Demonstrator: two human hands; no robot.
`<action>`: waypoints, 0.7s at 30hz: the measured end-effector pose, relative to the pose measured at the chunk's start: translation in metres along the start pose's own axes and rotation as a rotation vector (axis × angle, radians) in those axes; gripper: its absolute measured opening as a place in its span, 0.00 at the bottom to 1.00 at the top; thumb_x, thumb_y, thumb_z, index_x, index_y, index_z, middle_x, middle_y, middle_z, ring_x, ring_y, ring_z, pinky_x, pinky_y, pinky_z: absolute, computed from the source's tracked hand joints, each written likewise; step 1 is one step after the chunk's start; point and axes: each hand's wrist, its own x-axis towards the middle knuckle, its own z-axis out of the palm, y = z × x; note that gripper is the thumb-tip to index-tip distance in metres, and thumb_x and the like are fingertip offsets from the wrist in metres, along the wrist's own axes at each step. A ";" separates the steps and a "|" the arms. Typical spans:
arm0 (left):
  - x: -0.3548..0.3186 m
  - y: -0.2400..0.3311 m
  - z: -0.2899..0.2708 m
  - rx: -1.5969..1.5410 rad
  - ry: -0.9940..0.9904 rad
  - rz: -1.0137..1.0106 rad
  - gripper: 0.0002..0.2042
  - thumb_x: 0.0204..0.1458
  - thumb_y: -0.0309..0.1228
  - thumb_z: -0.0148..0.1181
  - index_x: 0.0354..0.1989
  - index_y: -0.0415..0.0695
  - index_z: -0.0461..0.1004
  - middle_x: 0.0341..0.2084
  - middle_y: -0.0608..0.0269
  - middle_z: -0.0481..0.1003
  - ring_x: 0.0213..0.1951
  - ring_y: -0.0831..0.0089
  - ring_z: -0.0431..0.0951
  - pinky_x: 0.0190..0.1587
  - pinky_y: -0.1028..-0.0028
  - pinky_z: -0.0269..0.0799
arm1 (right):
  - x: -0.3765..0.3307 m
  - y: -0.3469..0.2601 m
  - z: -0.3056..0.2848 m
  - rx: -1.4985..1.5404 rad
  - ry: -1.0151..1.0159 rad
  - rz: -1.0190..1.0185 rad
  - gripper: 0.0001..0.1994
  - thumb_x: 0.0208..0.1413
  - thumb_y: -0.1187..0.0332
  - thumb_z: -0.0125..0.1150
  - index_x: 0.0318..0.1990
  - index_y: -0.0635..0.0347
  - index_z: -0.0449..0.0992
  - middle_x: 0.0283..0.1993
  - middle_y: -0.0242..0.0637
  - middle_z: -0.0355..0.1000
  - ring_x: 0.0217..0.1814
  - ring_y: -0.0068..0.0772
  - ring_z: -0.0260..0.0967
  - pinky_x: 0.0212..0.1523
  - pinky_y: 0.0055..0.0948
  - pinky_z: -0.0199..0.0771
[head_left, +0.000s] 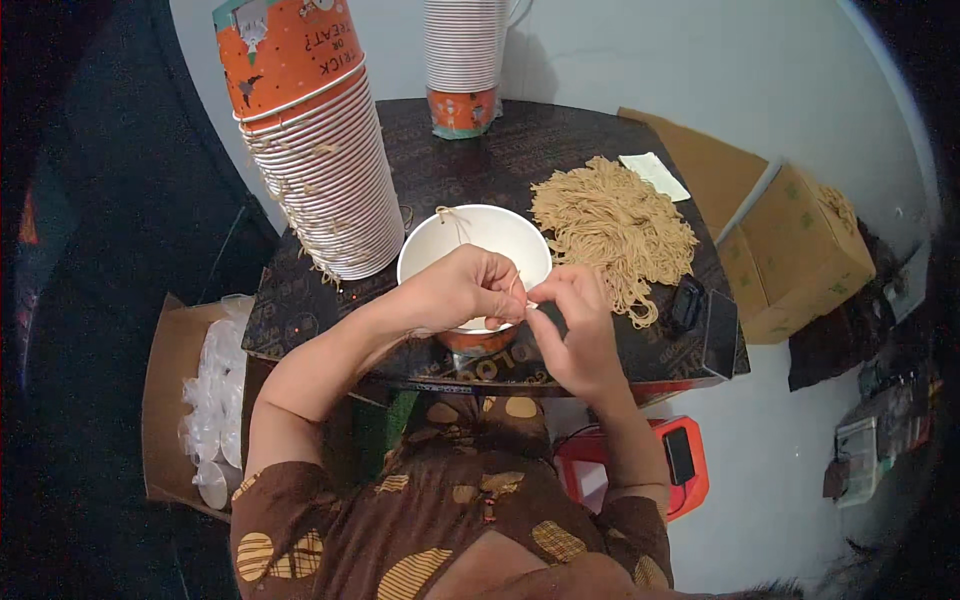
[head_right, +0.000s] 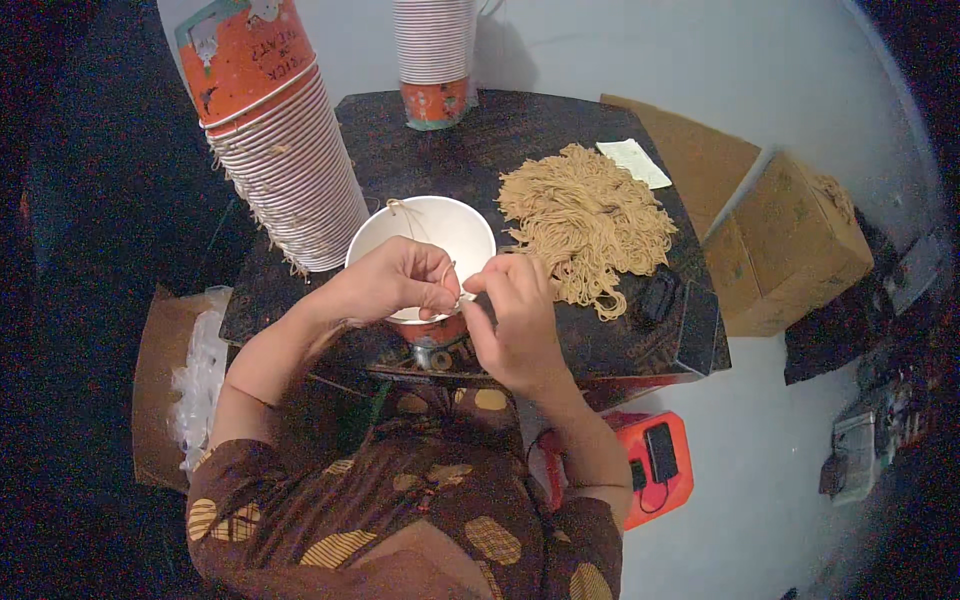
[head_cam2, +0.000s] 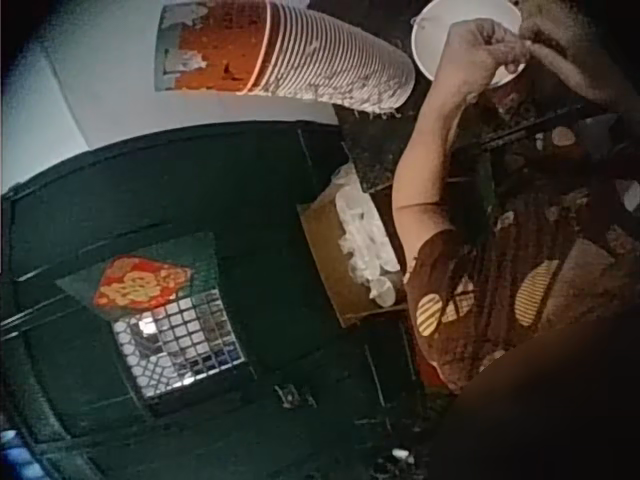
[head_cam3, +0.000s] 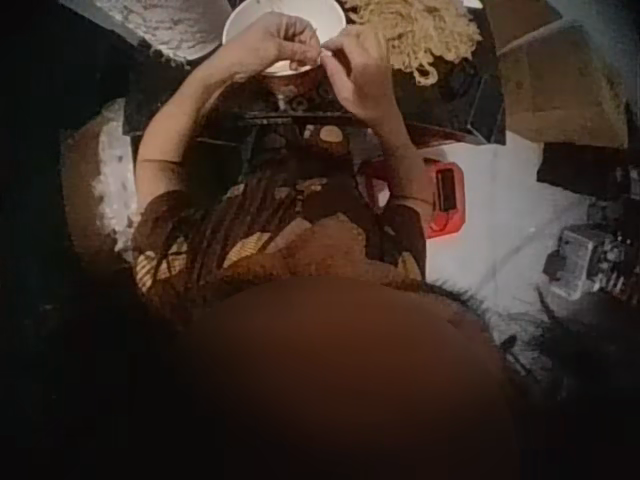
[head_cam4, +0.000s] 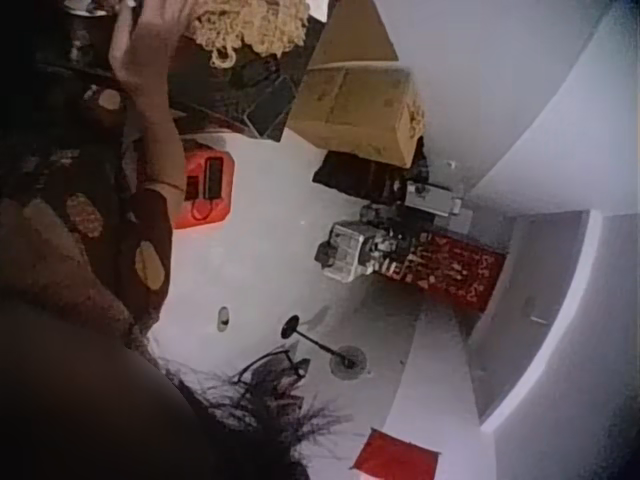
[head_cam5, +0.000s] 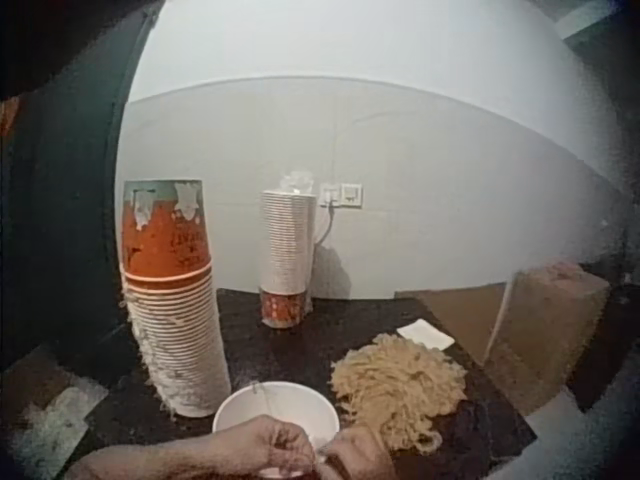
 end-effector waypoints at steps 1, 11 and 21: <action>0.001 0.000 0.001 -0.009 -0.002 0.008 0.03 0.53 0.21 0.62 0.32 0.35 0.75 0.23 0.66 0.75 0.25 0.82 0.72 0.29 0.81 0.68 | 0.001 0.000 0.001 -0.016 0.010 -0.022 0.07 0.47 0.79 0.61 0.34 0.62 0.72 0.39 0.44 0.66 0.43 0.47 0.64 0.45 0.40 0.64; 0.001 -0.001 0.000 -0.001 0.043 -0.005 0.05 0.51 0.19 0.63 0.30 0.35 0.72 0.23 0.63 0.75 0.24 0.79 0.74 0.30 0.80 0.69 | -0.015 -0.004 0.013 -0.005 0.098 -0.055 0.08 0.44 0.80 0.62 0.32 0.61 0.70 0.38 0.42 0.65 0.41 0.47 0.62 0.42 0.41 0.63; -0.002 -0.003 0.001 0.079 0.027 0.010 0.05 0.50 0.17 0.63 0.31 0.38 0.72 0.24 0.65 0.75 0.26 0.81 0.74 0.31 0.80 0.70 | -0.018 0.003 0.017 -0.054 0.103 -0.163 0.07 0.46 0.74 0.64 0.32 0.58 0.72 0.41 0.37 0.68 0.47 0.43 0.64 0.48 0.42 0.58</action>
